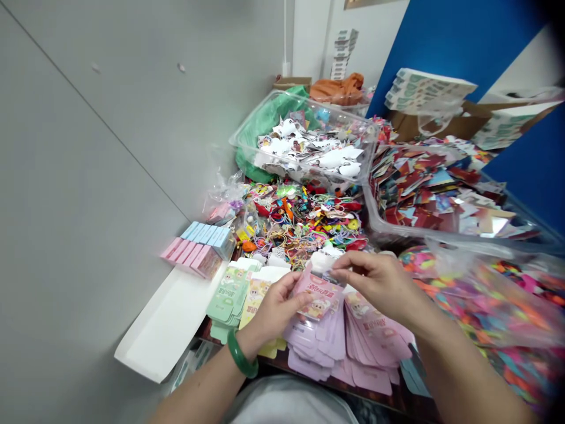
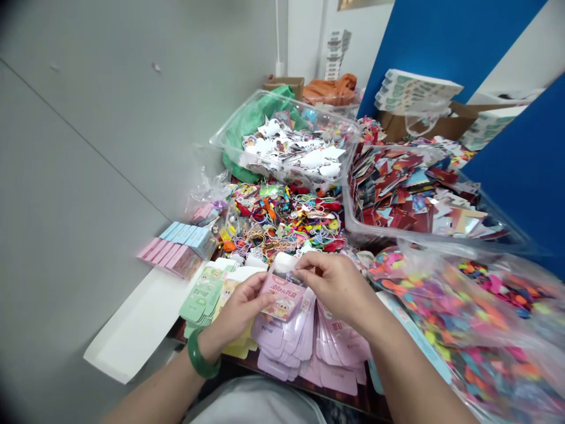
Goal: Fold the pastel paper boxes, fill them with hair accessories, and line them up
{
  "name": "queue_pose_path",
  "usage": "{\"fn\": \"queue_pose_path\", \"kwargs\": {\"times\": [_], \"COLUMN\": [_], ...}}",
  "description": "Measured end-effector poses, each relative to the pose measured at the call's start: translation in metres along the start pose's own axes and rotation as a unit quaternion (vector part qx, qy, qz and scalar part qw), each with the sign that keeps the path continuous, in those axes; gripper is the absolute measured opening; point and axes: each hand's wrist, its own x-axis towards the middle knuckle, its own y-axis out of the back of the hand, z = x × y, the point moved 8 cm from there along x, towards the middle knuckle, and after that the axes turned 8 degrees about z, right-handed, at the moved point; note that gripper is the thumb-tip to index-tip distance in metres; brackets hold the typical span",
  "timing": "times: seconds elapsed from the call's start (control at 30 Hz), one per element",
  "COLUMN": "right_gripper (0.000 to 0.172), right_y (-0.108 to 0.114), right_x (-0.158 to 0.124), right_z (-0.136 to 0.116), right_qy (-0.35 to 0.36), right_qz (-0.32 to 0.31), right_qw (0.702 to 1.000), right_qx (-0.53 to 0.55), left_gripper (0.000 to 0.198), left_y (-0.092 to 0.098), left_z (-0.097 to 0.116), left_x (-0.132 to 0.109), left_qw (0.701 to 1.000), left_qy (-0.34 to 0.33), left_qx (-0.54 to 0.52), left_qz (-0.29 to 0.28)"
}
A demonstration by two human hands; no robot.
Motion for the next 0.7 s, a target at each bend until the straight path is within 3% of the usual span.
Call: {"fn": "queue_pose_path", "kwargs": {"times": [0.13, 0.27, 0.4, 0.43, 0.5, 0.6, 0.63, 0.7], "right_gripper": [0.019, 0.023, 0.026, 0.026, 0.025, 0.021, 0.025, 0.036], "right_y": [-0.002, -0.002, -0.014, -0.013, 0.0, 0.02, 0.016, -0.009], "right_x": [-0.005, -0.013, -0.028, -0.031, -0.034, -0.038, -0.041, -0.05], "right_z": [-0.009, -0.018, -0.028, -0.03, -0.029, 0.006, 0.025, 0.057], "right_qy": [0.057, 0.065, 0.091, 0.096, 0.087, -0.032, -0.102, -0.234], "right_qz": [-0.039, -0.017, -0.07, -0.063, 0.008, 0.131, 0.13, 0.071], "right_qw": [0.989, 0.985, 0.978, 0.981, 0.992, 0.99, 0.98, 0.937], "right_qx": [-0.132, -0.161, -0.175, -0.159, -0.095, 0.051, 0.114, 0.248], "left_gripper": [0.032, 0.03, 0.031, 0.031, 0.035, 0.043, 0.045, 0.045], "left_y": [-0.004, -0.006, -0.011, -0.013, -0.014, -0.014, -0.013, -0.012], "left_z": [0.004, 0.002, -0.001, -0.002, -0.005, -0.015, -0.02, -0.031], "left_x": [-0.001, -0.001, -0.004, -0.005, -0.007, -0.009, -0.009, -0.008], "left_qw": [0.998, 0.998, 1.0, 1.0, 1.0, 0.999, 0.998, 0.998], "left_qy": [-0.042, -0.048, -0.023, -0.018, 0.0, 0.026, 0.031, 0.033], "left_qx": [0.039, 0.031, 0.003, -0.002, -0.016, -0.043, -0.052, -0.059], "left_qz": [-0.008, 0.002, -0.002, -0.002, 0.0, 0.006, 0.008, 0.013]}}
